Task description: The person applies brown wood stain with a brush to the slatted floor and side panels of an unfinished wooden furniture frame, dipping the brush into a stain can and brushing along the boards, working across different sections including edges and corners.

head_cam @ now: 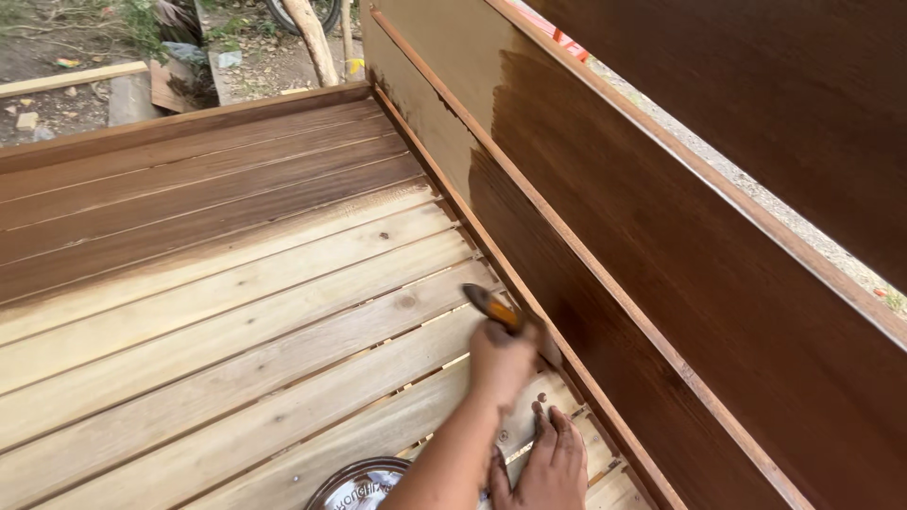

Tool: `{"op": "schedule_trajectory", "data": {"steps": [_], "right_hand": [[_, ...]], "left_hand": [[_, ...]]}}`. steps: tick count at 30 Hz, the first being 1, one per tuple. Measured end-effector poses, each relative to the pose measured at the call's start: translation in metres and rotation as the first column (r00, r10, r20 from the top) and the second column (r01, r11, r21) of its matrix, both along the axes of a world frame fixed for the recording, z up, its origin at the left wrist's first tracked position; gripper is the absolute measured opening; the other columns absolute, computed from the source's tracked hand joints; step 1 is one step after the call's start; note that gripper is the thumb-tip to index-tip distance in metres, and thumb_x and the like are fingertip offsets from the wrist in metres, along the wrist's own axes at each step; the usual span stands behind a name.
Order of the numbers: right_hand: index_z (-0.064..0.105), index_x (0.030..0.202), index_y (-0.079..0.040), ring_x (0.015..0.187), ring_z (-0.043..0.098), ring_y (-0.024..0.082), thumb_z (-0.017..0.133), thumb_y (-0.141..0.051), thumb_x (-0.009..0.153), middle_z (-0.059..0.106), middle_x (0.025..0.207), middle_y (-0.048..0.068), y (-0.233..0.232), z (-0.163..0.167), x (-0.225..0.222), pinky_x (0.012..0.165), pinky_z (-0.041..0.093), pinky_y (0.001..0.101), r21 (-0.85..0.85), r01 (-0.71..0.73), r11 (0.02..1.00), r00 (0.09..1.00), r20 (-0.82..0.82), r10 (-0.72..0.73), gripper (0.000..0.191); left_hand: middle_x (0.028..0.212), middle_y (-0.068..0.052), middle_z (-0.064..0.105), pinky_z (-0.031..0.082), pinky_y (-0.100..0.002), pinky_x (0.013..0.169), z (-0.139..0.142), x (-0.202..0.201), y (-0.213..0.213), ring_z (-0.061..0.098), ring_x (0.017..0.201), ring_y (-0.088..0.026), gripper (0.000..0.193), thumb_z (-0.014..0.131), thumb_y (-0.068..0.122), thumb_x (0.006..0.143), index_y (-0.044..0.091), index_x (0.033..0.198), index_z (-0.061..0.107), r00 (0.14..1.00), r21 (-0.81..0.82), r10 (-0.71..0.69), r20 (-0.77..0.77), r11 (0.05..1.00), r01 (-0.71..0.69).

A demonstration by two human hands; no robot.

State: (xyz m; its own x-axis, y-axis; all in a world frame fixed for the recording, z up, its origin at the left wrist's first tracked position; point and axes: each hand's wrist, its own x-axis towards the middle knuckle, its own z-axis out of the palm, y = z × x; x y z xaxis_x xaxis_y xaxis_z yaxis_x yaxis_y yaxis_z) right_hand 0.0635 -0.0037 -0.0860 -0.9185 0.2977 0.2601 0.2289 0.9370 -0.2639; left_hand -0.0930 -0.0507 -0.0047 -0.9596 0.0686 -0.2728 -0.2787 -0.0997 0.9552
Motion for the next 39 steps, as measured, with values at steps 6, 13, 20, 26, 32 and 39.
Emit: {"op": "schedule_trajectory", "data": {"steps": [6,13,20,26,32,39], "right_hand": [[0.042,0.141,0.01,0.142,0.031,0.047,0.062,-0.049,0.079,0.042,0.145,0.033,-0.001,-0.006,0.001,0.115,0.02,0.0548,0.018,0.046,0.999,0.998,0.048,-0.047,0.088],[0.041,0.135,0.016,0.141,0.032,0.047,0.061,-0.047,0.082,0.044,0.143,0.029,-0.006,0.004,0.008,0.115,0.02,0.0569,0.012,-0.023,1.0,0.998,-0.065,0.024,0.085],[0.035,0.148,0.007,0.143,0.026,0.042,0.062,-0.036,0.086,0.037,0.151,0.028,-0.017,0.037,0.008,0.117,0.017,0.0541,-0.225,0.008,0.974,1.0,-0.01,-0.011,0.081],[0.041,0.135,0.007,0.145,0.02,0.044,0.062,-0.005,0.085,0.033,0.147,0.027,0.001,0.035,0.042,0.118,0.019,0.0501,-0.645,0.109,0.756,0.922,-0.219,-0.32,0.056],[0.044,0.135,0.002,0.137,0.043,0.032,0.053,0.011,0.079,0.043,0.14,0.019,0.031,0.016,0.126,0.12,0.029,0.0438,-0.775,0.035,0.631,0.824,-0.335,-0.457,0.058],[0.041,0.135,0.002,0.126,0.051,0.025,0.048,0.013,0.083,0.047,0.134,0.013,0.056,0.035,0.192,0.111,0.04,0.0364,-0.839,-0.157,0.521,0.739,-0.45,-0.502,0.053]], "left_hand": [[0.084,-0.012,0.076,0.057,-0.038,0.062,0.007,-0.121,-0.023,0.072,0.068,-0.022,0.026,0.072,0.025,0.088,0.0,0.096,0.067,0.897,-0.025,0.418,-0.143,0.905,-0.425],[0.09,-0.017,0.078,0.058,-0.042,0.076,0.009,-0.166,-0.006,0.075,0.08,-0.03,0.022,0.069,0.022,0.09,0.0,0.094,0.071,0.91,-0.251,0.291,-0.294,0.896,-0.367],[0.089,-0.02,0.075,0.057,-0.044,0.078,0.007,-0.076,0.017,0.073,0.083,-0.036,0.023,0.071,0.022,0.087,0.001,0.095,0.069,0.925,-0.311,0.185,-0.331,0.904,-0.293],[0.084,-0.021,0.074,0.056,-0.044,0.073,0.0,0.03,0.034,0.072,0.079,-0.036,0.024,0.07,0.024,0.09,0.0,0.094,0.068,0.938,-0.253,0.106,-0.329,0.947,-0.196],[0.085,-0.016,0.075,0.057,-0.039,0.071,-0.009,0.093,0.054,0.072,0.078,-0.029,0.026,0.074,0.019,0.084,0.0,0.1,0.066,0.943,-0.14,0.172,-0.287,0.966,-0.219],[0.085,-0.013,0.075,0.057,-0.038,0.067,-0.025,0.17,0.078,0.072,0.076,-0.022,0.026,0.076,0.014,0.083,-0.002,0.101,0.067,0.935,-0.127,0.134,-0.328,0.975,-0.184]]}}
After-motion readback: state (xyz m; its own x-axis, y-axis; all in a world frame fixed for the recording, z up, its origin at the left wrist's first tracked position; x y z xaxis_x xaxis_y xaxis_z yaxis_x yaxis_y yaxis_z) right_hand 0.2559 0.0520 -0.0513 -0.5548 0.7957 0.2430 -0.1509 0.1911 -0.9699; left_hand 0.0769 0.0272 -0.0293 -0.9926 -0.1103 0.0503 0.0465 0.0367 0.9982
